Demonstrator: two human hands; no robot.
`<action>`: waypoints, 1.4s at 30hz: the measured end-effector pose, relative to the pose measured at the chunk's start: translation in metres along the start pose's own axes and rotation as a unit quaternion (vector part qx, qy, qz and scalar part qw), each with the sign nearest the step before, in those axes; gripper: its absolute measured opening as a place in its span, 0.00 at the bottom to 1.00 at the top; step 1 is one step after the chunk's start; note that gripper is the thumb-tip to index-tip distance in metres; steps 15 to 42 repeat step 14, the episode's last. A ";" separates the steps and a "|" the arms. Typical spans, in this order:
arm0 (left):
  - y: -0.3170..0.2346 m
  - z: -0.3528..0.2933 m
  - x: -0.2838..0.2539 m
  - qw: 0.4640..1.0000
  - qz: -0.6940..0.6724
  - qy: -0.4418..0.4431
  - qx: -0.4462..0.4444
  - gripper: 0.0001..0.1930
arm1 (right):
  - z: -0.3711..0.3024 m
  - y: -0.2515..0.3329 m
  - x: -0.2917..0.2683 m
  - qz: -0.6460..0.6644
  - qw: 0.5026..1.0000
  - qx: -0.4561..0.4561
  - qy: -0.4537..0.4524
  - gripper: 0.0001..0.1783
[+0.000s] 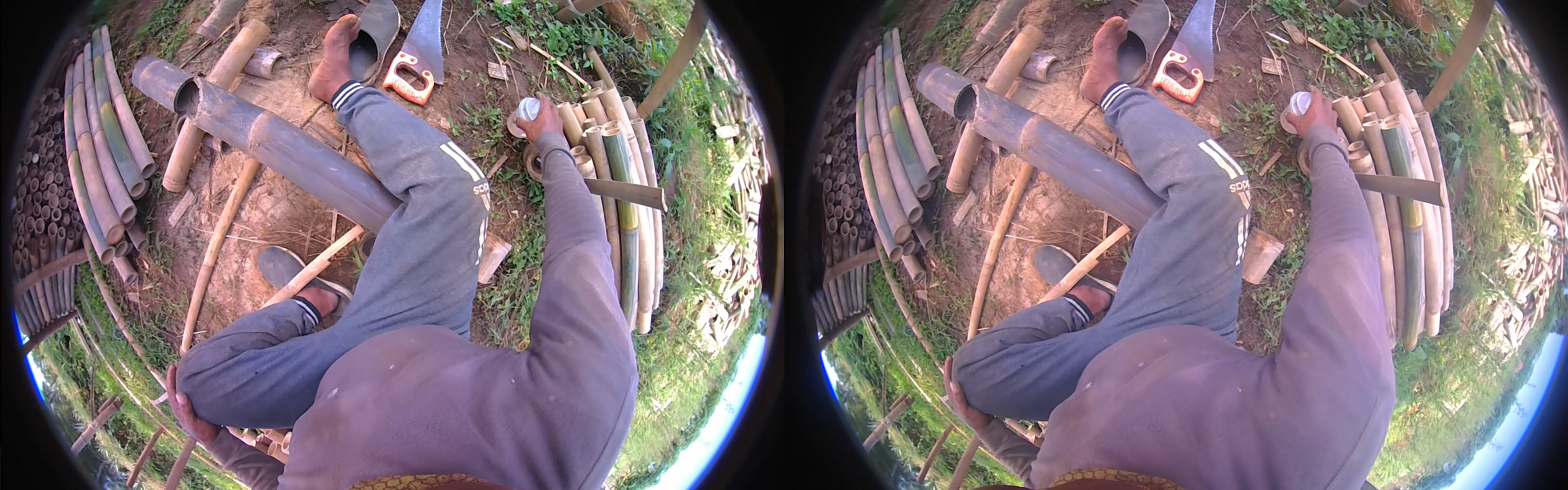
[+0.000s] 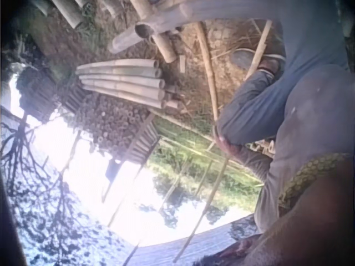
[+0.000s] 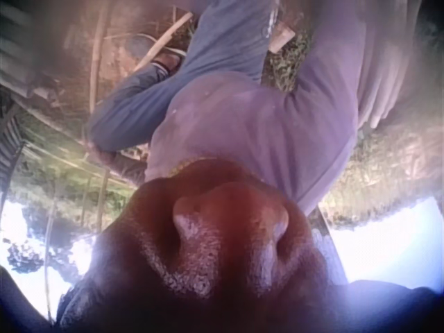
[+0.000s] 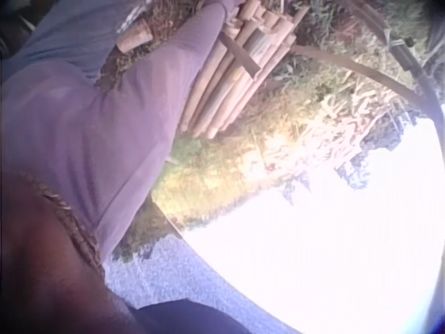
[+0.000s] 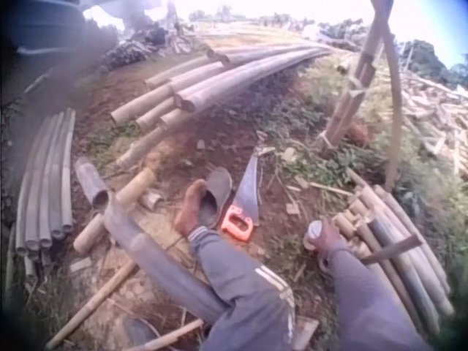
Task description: The person uses a hand saw to cut bamboo poles into shorter sections. They position each pole on a support, saw through it, and then move the cut pieces aside before repeating the process with another pole.
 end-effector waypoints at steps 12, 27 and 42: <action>-0.074 0.038 0.207 0.919 0.272 0.102 0.268 0.40 | -0.251 0.239 -0.141 0.220 0.855 -0.466 -0.060 0.60; -0.074 0.031 0.225 0.914 0.271 0.126 0.276 0.44 | -0.294 0.267 -0.148 0.247 0.820 -0.515 -0.029 0.60; -0.074 0.031 0.225 0.914 0.271 0.126 0.276 0.44 | -0.294 0.267 -0.148 0.247 0.820 -0.515 -0.029 0.60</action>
Point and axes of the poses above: each hand's wrist, its own z-axis towards the middle knuckle, its own x-axis out of the palm, y = z × x, the point moved 3 cm from there along z, towards the middle knuckle, and after that the axes turned 5 degrees about y, right-handed, at the moved point
